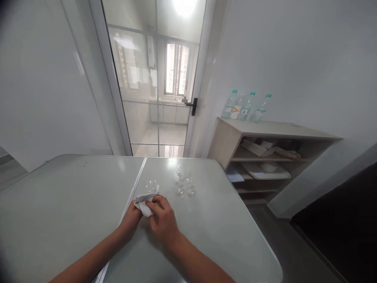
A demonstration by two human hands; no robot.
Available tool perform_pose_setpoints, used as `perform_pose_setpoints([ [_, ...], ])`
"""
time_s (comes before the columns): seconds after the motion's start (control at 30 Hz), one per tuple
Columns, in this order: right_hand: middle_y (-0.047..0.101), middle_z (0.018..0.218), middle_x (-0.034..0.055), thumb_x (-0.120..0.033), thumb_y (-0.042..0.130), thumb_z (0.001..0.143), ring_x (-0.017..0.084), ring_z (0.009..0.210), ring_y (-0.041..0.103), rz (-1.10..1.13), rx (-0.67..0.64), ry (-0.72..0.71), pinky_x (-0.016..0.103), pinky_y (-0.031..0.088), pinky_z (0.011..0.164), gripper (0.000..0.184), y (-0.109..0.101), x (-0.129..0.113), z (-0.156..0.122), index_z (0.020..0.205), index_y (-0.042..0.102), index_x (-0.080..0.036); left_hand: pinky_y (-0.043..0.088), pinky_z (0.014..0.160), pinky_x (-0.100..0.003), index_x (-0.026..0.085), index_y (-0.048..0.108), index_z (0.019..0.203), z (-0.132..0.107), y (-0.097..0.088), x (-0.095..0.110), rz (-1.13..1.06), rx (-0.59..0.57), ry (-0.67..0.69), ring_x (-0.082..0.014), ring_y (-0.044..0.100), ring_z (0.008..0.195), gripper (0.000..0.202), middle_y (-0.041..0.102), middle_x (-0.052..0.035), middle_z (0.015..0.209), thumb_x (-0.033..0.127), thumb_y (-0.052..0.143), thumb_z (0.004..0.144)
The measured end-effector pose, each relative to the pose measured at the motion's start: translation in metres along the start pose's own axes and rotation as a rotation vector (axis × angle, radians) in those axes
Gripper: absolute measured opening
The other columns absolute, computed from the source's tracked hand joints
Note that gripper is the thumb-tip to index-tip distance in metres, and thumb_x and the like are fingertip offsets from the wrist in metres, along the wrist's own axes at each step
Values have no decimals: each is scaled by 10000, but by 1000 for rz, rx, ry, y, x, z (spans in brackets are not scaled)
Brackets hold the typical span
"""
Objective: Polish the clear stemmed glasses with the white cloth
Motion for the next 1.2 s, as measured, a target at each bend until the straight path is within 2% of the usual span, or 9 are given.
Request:
perform_pose_setpoints([
  [0.17,673,1119,90,-79,557,800,278,1100,593,-116,-71,-68,449,457,1017,451,-7,2,4,1197,690,-248,568,765,-331,128,755,864,1,0,-2,-272,16,-63,-241,704,854,231,770,-96,906,323,676,769],
  [0.33,674,1026,67,-91,601,736,278,1053,590,-175,-210,-119,473,418,1023,356,-1,6,0,1036,713,-247,555,868,-348,113,758,1018,3,-1,5,-306,-30,-46,-251,709,931,447,769,-128,999,529,673,879],
  [0.47,624,997,56,-63,609,721,241,982,598,-97,-187,12,385,489,920,329,7,6,-3,971,728,-241,560,868,-337,122,758,1050,3,-1,11,-246,-35,-41,-257,716,950,465,766,-136,1044,517,781,807],
  [0.63,618,1159,66,-52,539,804,212,1068,621,101,-92,186,317,501,954,338,10,8,-1,995,746,-238,473,1084,-428,140,749,1159,-1,3,15,-275,-99,-1,-332,606,1266,488,646,-184,1373,510,751,840],
  [0.8,690,888,27,-134,528,874,194,858,614,365,-122,348,302,471,823,205,17,25,-2,904,722,-189,411,1137,-438,156,798,1034,0,5,12,-192,-88,-9,-372,444,1424,433,509,-162,1532,526,768,811],
  [0.9,666,833,28,-251,559,917,184,803,573,532,-111,452,292,443,765,175,19,33,-1,917,716,-172,416,1123,-429,162,787,1045,1,4,11,-186,-74,-11,-377,428,1430,461,497,-153,1541,564,742,823],
  [0.97,669,926,43,-293,602,909,194,876,580,631,-163,424,304,441,822,171,19,31,0,955,723,-181,431,1100,-413,172,764,1067,1,4,9,-194,-31,22,-359,477,1386,486,545,-146,1494,594,721,830],
  [1.07,649,1033,54,-310,641,895,210,969,570,626,-186,348,320,425,893,147,20,25,0,942,728,-200,469,1043,-386,206,701,1163,-3,5,10,-193,-9,18,-320,543,1313,499,604,-124,1418,582,723,837],
  [1.2,624,864,29,-369,604,934,184,834,519,651,-121,440,297,406,793,207,22,26,-1,895,697,-188,479,1036,-362,269,582,1349,-6,9,18,-263,-49,-26,-290,531,1344,578,614,-116,1407,513,745,851],
])
Point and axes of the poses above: each hand's wrist, its own z-axis towards the middle knuckle, its own y-axis out of the palm, x = y × z, the point moved 1 cm from there along z, towards the middle knuckle
